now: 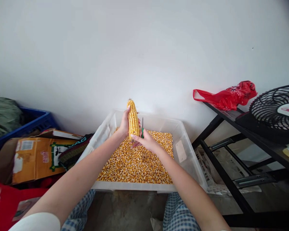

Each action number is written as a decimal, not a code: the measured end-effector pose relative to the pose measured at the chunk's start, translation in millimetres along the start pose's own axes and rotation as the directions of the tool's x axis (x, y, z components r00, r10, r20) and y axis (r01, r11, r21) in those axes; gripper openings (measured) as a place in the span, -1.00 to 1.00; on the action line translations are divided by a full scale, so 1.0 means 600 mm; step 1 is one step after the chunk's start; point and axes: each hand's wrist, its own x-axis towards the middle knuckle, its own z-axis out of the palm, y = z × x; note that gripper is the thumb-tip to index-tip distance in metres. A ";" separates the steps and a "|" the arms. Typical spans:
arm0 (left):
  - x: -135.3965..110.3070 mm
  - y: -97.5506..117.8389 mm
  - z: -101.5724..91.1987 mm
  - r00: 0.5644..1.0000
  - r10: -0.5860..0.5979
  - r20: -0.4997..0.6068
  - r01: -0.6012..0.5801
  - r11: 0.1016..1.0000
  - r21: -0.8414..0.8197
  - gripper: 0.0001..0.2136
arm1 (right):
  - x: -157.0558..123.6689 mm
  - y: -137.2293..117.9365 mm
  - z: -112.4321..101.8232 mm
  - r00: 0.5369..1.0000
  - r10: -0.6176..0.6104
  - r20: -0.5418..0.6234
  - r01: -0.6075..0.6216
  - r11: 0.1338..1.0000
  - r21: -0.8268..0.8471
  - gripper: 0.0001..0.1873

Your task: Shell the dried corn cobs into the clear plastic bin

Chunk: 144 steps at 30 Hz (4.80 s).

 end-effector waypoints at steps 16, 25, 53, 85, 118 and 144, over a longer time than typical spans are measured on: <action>-0.001 -0.008 -0.001 0.999 -0.014 0.053 0.014 1.000 0.001 -0.46 | -0.006 -0.009 -0.014 0.998 0.008 0.054 -0.009 1.000 0.027 -0.47; -0.006 -0.012 0.013 1.000 0.017 0.021 -0.017 1.000 -0.007 -0.50 | 0.006 0.005 -0.010 0.998 -0.050 -0.049 0.045 0.994 -0.099 -0.37; 0.029 0.055 -0.062 0.976 0.185 -0.114 -0.171 0.977 0.126 -0.45 | -0.018 -0.043 -0.029 0.925 -0.380 0.014 0.217 0.498 -0.839 -0.59; 0.031 0.046 -0.066 0.969 0.192 -0.155 -0.177 0.978 0.106 -0.45 | -0.002 -0.019 -0.020 0.895 -0.427 -0.126 0.172 0.593 -0.787 -0.66; 0.022 0.060 -0.055 0.994 0.107 0.011 -0.107 0.981 0.164 -0.47 | 0.000 -0.019 -0.041 0.962 -0.273 0.018 0.206 0.681 -0.703 -0.60; 0.033 0.038 -0.058 0.978 0.161 -0.130 -0.135 0.973 0.189 -0.47 | 0.010 -0.016 -0.039 0.960 -0.211 -0.187 0.142 0.935 -0.324 -0.73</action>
